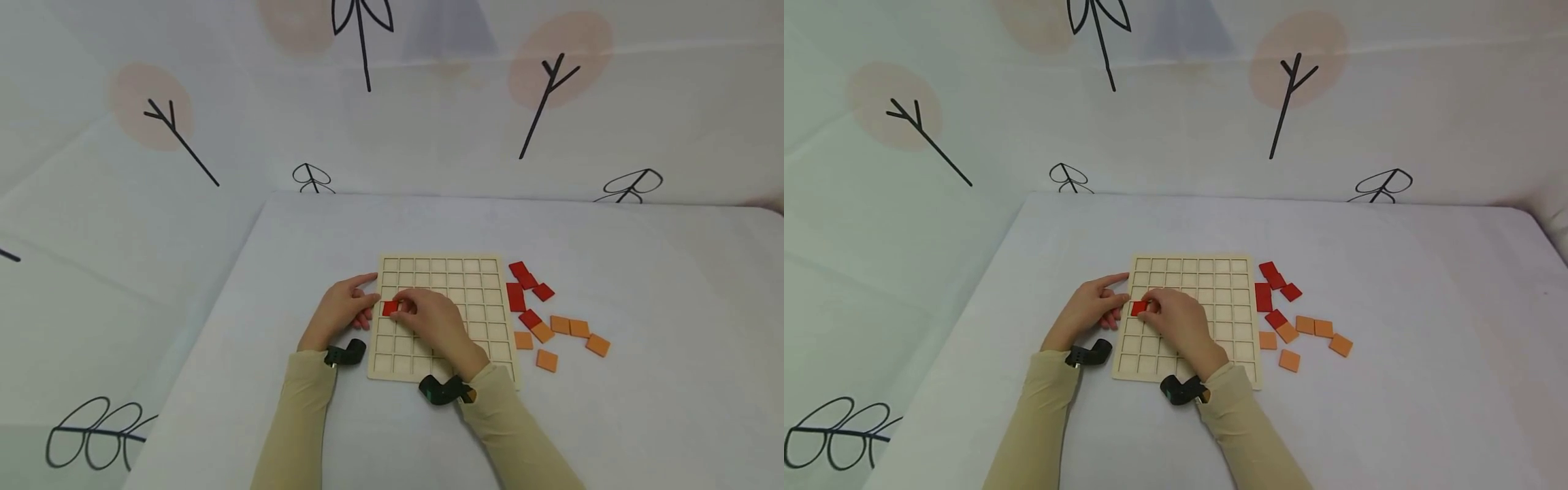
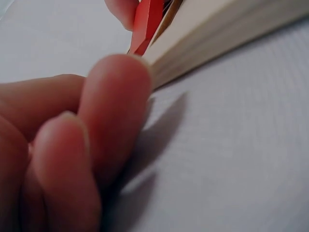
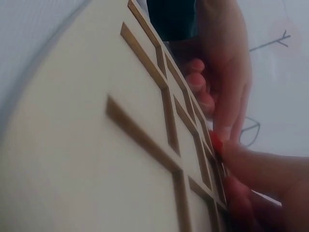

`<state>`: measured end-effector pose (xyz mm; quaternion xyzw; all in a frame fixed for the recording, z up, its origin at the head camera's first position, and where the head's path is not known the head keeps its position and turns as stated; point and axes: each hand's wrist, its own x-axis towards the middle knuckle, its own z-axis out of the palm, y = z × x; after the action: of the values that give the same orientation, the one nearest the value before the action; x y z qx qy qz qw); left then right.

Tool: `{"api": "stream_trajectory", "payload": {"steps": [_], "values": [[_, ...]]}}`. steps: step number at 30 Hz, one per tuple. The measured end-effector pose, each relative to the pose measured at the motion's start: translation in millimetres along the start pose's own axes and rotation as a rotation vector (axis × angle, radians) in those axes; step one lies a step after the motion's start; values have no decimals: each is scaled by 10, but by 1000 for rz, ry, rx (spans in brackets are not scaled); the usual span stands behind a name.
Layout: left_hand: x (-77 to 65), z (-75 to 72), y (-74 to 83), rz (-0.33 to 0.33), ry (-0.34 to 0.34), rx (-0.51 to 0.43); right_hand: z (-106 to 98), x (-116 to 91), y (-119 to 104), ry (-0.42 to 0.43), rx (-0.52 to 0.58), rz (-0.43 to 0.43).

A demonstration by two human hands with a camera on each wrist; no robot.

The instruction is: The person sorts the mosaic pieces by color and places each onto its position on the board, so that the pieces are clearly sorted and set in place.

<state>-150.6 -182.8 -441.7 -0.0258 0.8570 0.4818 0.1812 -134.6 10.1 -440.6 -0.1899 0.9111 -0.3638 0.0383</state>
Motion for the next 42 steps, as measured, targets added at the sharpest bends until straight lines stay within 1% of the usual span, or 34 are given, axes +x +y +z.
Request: {"api": "stream_trajectory", "payload": {"steps": [6, 12, 18, 22, 25, 29, 32, 36, 42], "values": [[2, 4, -8, 1, 0, -7, 29, 9, -3, 3, -57, -6], [6, 45, -15, 0, -34, -8, 16, -38, -15, 11, -84, 13], [8, 54, -17, 9, -9, -2, 1, -44, -30, 14, -101, -1], [35, 63, -6, 31, -26, -1, -18, -43, -30, 13, -116, 18], [46, 63, 12, 46, -24, -3, -29, -33, -31, 19, -127, 21], [31, 51, 24, 18, 3, 1, -20, -16, -44, 8, -139, 4], [19, 50, 24, 18, -2, 7, -7, -14, -46, 7, -155, 14], [5, 47, 9, 35, -20, 22, 3, -26, -48, -4, -147, 32], [-18, -6, -36, 34, -8, 32, -18, -27, -79, -36, -101, 6]]}}
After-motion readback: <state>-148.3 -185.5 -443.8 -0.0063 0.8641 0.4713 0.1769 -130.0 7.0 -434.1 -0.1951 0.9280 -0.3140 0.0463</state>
